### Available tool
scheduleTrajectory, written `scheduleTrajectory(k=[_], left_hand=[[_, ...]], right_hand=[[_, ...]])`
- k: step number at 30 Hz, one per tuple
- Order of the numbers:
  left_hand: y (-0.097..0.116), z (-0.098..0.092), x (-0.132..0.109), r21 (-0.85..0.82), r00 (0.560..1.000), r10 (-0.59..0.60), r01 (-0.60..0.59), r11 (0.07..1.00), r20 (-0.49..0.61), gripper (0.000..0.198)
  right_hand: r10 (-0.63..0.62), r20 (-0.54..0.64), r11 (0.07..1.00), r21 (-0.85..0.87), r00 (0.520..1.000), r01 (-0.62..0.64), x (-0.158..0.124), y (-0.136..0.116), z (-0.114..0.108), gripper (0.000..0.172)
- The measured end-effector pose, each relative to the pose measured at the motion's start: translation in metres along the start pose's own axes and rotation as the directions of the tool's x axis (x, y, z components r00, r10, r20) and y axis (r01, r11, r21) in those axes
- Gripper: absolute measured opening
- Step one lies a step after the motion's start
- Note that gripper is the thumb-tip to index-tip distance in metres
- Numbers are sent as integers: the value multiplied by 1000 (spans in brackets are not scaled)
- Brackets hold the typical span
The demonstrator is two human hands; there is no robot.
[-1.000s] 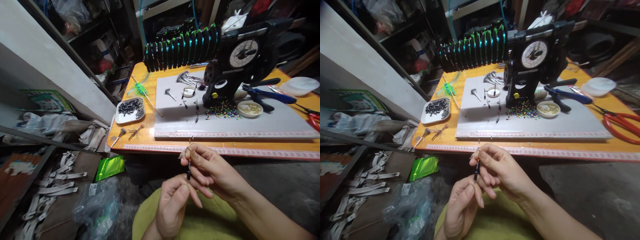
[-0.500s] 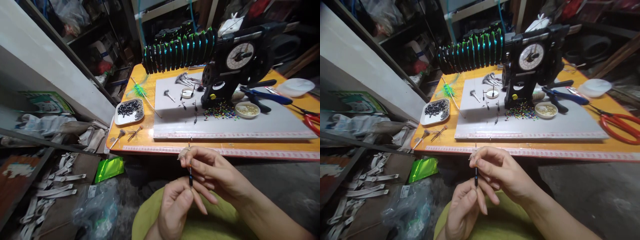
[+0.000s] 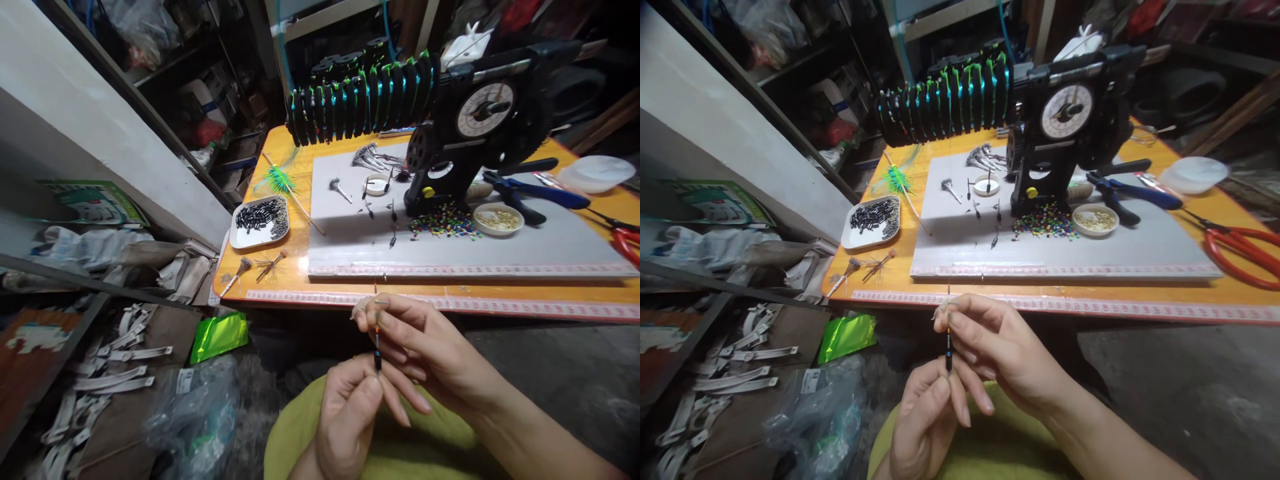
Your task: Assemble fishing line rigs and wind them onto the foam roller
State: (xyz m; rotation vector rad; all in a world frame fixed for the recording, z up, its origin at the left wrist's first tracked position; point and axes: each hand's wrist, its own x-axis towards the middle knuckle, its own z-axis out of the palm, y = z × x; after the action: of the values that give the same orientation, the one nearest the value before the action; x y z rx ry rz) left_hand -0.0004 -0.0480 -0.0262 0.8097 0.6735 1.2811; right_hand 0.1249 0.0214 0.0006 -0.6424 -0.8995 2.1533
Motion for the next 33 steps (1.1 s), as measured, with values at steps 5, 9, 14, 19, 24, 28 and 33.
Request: scheduleTrajectory(k=[5, 9, 14, 19, 24, 28, 33], left_hand=[[2, 4, 1, -114, 999, 7, -3, 993, 34, 40], [4, 4, 2, -105, 999, -4, 7, 994, 34, 40], [3, 1, 0, -48, 999, -48, 47, 998, -12, 42], [2, 0, 0, -66, 999, -23, 21, 998, -22, 40], [1, 2, 1, -150, 1000, -21, 21, 988, 0, 39], [-1, 2, 1, -147, 1000, -25, 27, 989, 11, 38], [-1, 1, 2, -141, 1000, -20, 22, 990, 18, 37]], right_hand=[[21, 94, 999, -36, 995, -17, -1, 0, -5, 22], [5, 24, 1000, 6, 1000, -5, 0, 1, -3, 19], [27, -56, 999, 44, 998, -24, 0, 4, 2, 24], [21, -61, 1000, 10, 998, -21, 0, 6, -2, 25], [39, 72, 999, -35, 997, -37, -2, 4, -6, 21], [5, 77, 1000, 18, 997, -6, -4, 5, -3, 18], [-1, 8, 1000, 7, 1000, 1, -5, 4, 3, 22]])
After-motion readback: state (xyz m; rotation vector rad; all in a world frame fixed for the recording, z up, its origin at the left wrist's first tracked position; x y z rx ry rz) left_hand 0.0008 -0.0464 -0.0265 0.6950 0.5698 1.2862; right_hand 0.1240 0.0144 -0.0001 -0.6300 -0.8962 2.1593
